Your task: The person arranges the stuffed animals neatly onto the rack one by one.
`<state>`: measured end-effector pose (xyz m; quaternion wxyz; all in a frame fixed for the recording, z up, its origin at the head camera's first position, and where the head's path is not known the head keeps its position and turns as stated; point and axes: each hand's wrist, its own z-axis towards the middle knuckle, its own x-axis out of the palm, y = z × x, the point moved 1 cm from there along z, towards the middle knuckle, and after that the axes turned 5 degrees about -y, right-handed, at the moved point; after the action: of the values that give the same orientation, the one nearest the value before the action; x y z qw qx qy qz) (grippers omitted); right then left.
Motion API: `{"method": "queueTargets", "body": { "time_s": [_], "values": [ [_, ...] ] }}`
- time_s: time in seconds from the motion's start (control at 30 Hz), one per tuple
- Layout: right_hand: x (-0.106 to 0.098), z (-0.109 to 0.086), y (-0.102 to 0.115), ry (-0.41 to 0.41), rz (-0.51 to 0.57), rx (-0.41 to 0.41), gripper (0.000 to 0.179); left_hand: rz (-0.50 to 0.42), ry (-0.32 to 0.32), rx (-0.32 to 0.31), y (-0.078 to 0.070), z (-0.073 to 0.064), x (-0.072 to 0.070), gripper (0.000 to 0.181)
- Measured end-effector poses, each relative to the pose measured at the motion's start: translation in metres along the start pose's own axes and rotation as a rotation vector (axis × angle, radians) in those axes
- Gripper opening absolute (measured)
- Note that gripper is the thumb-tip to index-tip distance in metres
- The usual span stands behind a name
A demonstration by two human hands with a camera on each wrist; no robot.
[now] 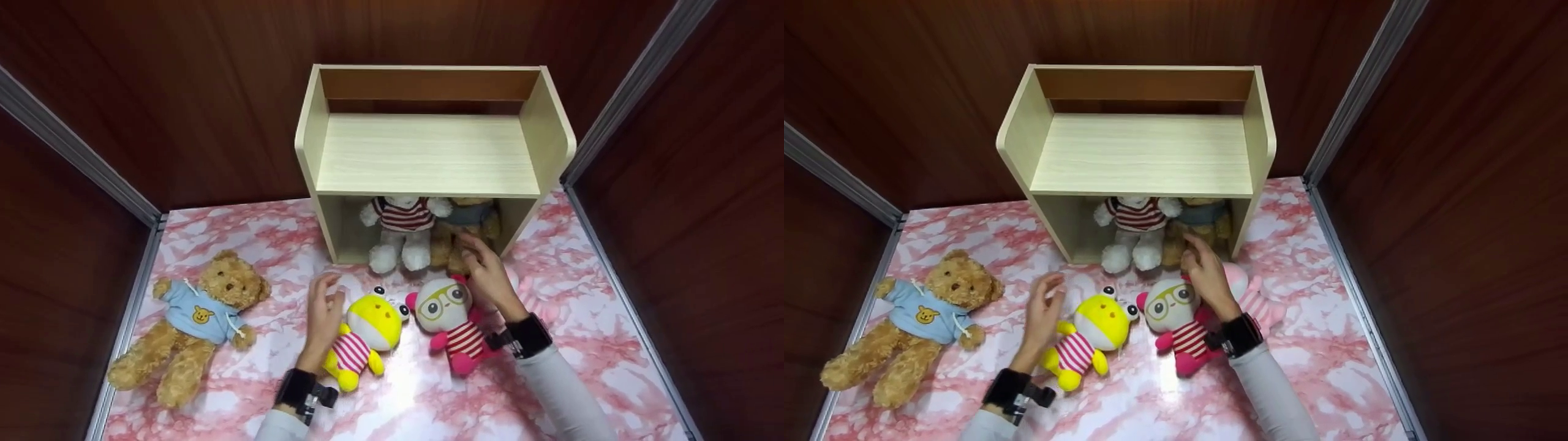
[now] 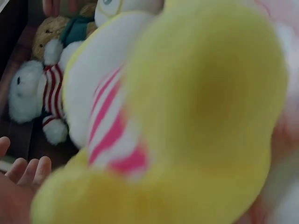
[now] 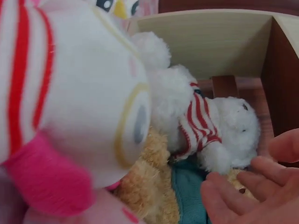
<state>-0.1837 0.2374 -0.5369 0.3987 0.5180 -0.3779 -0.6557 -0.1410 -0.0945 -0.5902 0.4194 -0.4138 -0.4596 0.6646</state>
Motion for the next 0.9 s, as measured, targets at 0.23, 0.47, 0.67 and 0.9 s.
{"method": "queueTargets", "body": {
  "time_s": [0.23,0.47,0.67,0.9],
  "values": [
    [-0.008,-0.013,-0.005,-0.027,-0.011,-0.038,0.036,0.036,-0.014,0.136,0.007,0.028,-0.046,0.034],
    [-0.013,-0.022,0.002,-0.062,-0.028,0.006,0.037,0.249,-0.043,0.132,0.0,0.053,-0.096,0.034],
    [-0.016,-0.028,0.016,-0.05,0.008,0.01,0.04,0.457,-0.039,0.047,-0.002,0.069,-0.137,0.039],
    [-0.02,-0.036,0.036,-0.015,0.038,-0.005,0.041,0.721,-0.055,-0.034,-0.001,0.078,-0.182,0.055]
  ]
}}
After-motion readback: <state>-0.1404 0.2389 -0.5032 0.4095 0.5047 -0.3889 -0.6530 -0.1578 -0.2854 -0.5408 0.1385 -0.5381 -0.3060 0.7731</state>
